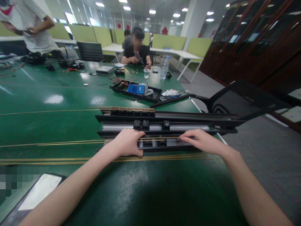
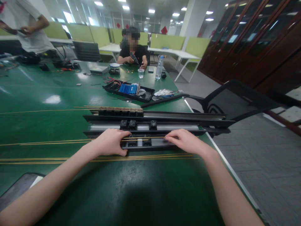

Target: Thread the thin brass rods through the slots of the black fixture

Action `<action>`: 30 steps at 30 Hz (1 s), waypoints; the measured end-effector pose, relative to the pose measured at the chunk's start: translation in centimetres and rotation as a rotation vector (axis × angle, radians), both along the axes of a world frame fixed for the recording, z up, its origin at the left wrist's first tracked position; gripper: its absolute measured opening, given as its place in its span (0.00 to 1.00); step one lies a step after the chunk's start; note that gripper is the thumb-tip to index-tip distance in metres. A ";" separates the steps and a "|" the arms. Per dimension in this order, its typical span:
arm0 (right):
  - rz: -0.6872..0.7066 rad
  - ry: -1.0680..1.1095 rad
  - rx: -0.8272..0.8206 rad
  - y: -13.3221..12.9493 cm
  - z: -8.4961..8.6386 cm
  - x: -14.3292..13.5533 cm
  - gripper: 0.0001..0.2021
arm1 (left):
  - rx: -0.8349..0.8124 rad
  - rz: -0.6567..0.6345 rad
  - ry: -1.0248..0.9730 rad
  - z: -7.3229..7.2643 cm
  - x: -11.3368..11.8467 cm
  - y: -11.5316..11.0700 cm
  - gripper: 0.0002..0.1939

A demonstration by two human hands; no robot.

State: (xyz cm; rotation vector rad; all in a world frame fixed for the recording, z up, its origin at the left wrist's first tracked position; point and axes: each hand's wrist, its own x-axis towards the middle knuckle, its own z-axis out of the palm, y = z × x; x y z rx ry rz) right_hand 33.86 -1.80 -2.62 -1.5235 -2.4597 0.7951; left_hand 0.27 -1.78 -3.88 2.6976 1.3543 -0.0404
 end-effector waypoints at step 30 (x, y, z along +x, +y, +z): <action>-0.025 -0.004 -0.065 0.1 0.4 0.8 0.22 | -0.014 0.006 0.006 0.0 0.0 0.0 0.32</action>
